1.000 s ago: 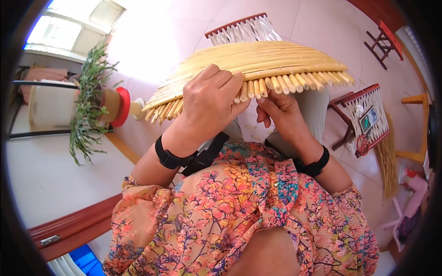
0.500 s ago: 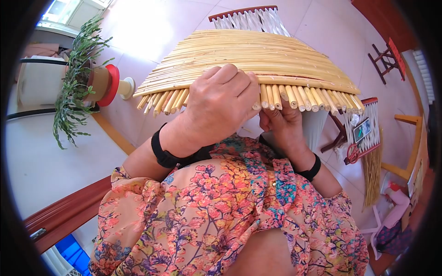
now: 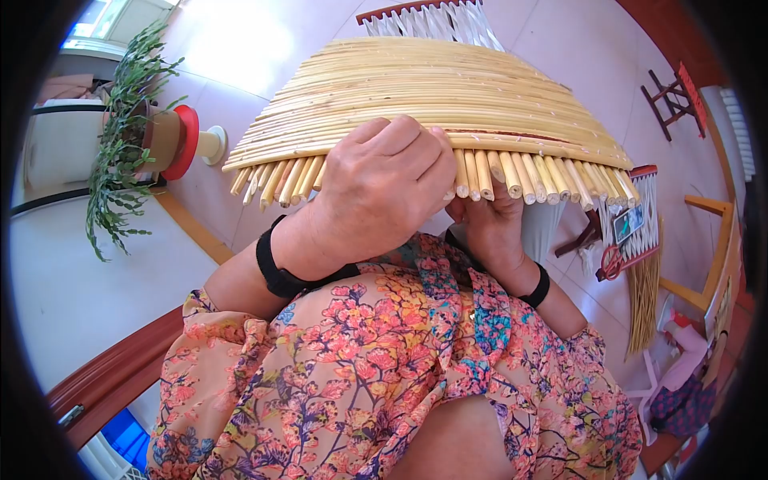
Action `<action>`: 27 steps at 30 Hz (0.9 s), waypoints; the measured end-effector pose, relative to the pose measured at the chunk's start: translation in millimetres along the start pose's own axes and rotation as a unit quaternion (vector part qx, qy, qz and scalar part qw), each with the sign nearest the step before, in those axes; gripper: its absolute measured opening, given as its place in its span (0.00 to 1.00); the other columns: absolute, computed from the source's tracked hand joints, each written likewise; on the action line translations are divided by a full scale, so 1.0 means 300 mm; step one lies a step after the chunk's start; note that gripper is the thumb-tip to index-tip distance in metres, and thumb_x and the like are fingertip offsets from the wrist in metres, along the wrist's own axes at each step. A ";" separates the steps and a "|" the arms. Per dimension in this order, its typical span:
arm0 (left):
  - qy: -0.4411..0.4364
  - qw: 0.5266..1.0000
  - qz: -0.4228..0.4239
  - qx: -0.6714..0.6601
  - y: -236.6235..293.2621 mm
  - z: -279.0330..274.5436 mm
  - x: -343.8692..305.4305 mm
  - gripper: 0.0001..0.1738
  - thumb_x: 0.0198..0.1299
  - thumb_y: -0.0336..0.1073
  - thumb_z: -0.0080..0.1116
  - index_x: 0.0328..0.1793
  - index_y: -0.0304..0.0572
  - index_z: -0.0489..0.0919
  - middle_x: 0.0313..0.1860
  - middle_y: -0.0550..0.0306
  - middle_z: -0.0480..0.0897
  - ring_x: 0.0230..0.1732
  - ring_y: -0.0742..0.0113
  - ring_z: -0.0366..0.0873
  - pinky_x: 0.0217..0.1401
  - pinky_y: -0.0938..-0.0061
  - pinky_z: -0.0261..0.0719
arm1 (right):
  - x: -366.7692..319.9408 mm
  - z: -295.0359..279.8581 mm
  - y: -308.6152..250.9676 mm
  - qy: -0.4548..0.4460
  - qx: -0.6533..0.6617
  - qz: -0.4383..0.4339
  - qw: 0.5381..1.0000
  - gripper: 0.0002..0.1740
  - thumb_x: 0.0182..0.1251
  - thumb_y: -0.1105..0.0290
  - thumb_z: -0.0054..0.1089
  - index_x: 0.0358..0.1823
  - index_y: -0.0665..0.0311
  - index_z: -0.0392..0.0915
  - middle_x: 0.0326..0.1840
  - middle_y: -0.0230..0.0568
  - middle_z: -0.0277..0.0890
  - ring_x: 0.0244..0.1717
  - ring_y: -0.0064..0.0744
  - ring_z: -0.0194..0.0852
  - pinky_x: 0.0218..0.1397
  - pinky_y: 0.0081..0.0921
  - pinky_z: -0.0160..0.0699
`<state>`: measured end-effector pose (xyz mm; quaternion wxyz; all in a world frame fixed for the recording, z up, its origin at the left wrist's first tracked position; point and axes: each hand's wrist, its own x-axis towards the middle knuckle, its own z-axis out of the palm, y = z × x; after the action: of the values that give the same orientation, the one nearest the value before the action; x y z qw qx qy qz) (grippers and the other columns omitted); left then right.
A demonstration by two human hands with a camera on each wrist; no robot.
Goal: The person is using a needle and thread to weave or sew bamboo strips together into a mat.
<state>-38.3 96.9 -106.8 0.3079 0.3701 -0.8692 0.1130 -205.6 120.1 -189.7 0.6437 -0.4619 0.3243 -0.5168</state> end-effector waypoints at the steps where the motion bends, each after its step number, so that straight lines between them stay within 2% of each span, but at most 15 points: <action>1: -0.001 1.000 -0.001 -0.001 0.002 -0.001 0.002 0.14 0.39 0.34 0.55 0.33 0.33 0.77 0.26 0.60 0.73 0.31 0.67 0.72 0.34 0.75 0.74 | 0.000 -0.001 0.001 0.013 -0.001 0.011 1.000 0.07 0.75 0.74 0.45 0.48 0.60 0.73 0.29 0.29 0.70 0.23 0.16 0.61 0.24 0.16 0.63; 4: -0.018 1.000 -0.004 -0.006 0.001 -0.003 0.000 0.14 0.39 0.34 0.55 0.33 0.34 0.77 0.26 0.60 0.73 0.32 0.67 0.73 0.34 0.75 0.74 | 0.010 -0.011 -0.012 0.011 -0.024 0.027 0.999 0.07 0.75 0.74 0.43 0.48 0.61 0.71 0.31 0.29 0.71 0.23 0.15 0.62 0.24 0.14 0.63; 6: -0.015 1.000 -0.008 -0.008 -0.014 -0.002 -0.004 0.24 0.36 0.36 0.66 0.42 0.31 0.79 0.32 0.56 0.78 0.30 0.62 0.75 0.30 0.72 0.75 | 0.019 -0.010 -0.034 -0.006 -0.045 0.031 0.998 0.07 0.76 0.72 0.43 0.48 0.61 0.70 0.30 0.29 0.70 0.23 0.16 0.63 0.24 0.15 0.64; 8: -0.016 0.999 -0.026 -0.017 -0.007 -0.011 0.001 0.24 0.37 0.36 0.66 0.43 0.31 0.79 0.31 0.56 0.77 0.30 0.62 0.75 0.30 0.72 0.75 | 0.023 -0.002 -0.055 0.009 -0.006 0.103 0.995 0.07 0.74 0.73 0.46 0.46 0.60 0.74 0.23 0.32 0.69 0.23 0.19 0.65 0.25 0.17 0.62; 13: -0.008 0.998 -0.050 -0.028 0.000 -0.005 0.000 0.25 0.36 0.36 0.67 0.43 0.32 0.80 0.31 0.57 0.77 0.30 0.62 0.74 0.30 0.72 0.75 | 0.025 0.008 -0.091 0.015 -0.046 0.121 0.992 0.08 0.74 0.73 0.45 0.44 0.61 0.75 0.21 0.33 0.68 0.22 0.21 0.65 0.26 0.19 0.63; 14: -0.007 0.999 -0.044 -0.020 0.003 -0.001 0.002 0.20 0.36 0.35 0.64 0.38 0.34 0.79 0.29 0.59 0.75 0.31 0.64 0.73 0.32 0.73 0.74 | 0.025 0.012 -0.096 0.030 -0.069 0.128 0.989 0.08 0.73 0.74 0.44 0.43 0.61 0.75 0.21 0.33 0.68 0.22 0.21 0.64 0.25 0.20 0.63; 15: -0.007 0.999 -0.037 -0.012 0.003 0.001 0.005 0.14 0.36 0.35 0.61 0.32 0.37 0.78 0.26 0.61 0.72 0.32 0.65 0.72 0.34 0.73 0.74 | 0.024 0.014 -0.084 0.030 -0.069 0.128 0.989 0.08 0.73 0.74 0.44 0.43 0.61 0.75 0.21 0.33 0.68 0.22 0.21 0.64 0.25 0.20 0.63; 17: 0.000 0.999 -0.033 -0.014 0.005 0.011 0.002 0.13 0.37 0.35 0.60 0.31 0.38 0.77 0.26 0.61 0.72 0.32 0.66 0.72 0.34 0.73 0.74 | 0.023 0.009 -0.044 0.052 0.019 0.077 0.995 0.08 0.72 0.76 0.45 0.41 0.61 0.76 0.21 0.33 0.68 0.21 0.20 0.63 0.25 0.20 0.63; 19: 0.007 0.999 -0.028 -0.015 0.002 0.016 0.000 0.12 0.37 0.35 0.59 0.31 0.38 0.77 0.26 0.61 0.72 0.32 0.66 0.72 0.34 0.73 0.73 | 0.027 0.010 -0.034 0.050 0.032 0.059 0.997 0.09 0.72 0.77 0.45 0.40 0.61 0.76 0.22 0.32 0.69 0.22 0.20 0.62 0.25 0.21 0.63; 21: -0.007 1.000 -0.010 -0.012 -0.001 0.016 -0.001 0.24 0.33 0.35 0.67 0.41 0.32 0.79 0.28 0.58 0.74 0.30 0.65 0.74 0.31 0.73 0.75 | 0.030 0.002 -0.020 0.048 0.045 0.042 0.997 0.09 0.71 0.78 0.45 0.39 0.61 0.77 0.23 0.32 0.69 0.22 0.19 0.62 0.25 0.21 0.63; 23: -0.008 1.000 -0.009 -0.008 0.002 0.018 0.004 0.24 0.33 0.35 0.67 0.40 0.32 0.79 0.28 0.58 0.74 0.30 0.65 0.74 0.31 0.73 0.75 | 0.034 -0.014 -0.006 0.026 0.073 0.028 0.997 0.06 0.74 0.74 0.45 0.45 0.63 0.73 0.27 0.32 0.72 0.23 0.18 0.65 0.25 0.19 0.69; 27: -0.012 1.000 -0.006 -0.011 0.005 0.017 0.007 0.24 0.33 0.34 0.66 0.40 0.31 0.79 0.27 0.58 0.73 0.30 0.65 0.74 0.31 0.74 0.74 | 0.038 -0.009 -0.016 0.047 0.066 0.035 0.996 0.07 0.74 0.76 0.44 0.45 0.64 0.73 0.27 0.32 0.71 0.23 0.18 0.65 0.25 0.19 0.68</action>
<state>-42.8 94.5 -109.3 0.3022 0.3728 -0.8720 0.0969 -207.1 108.2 -185.4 0.6747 -0.3813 0.3355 -0.5356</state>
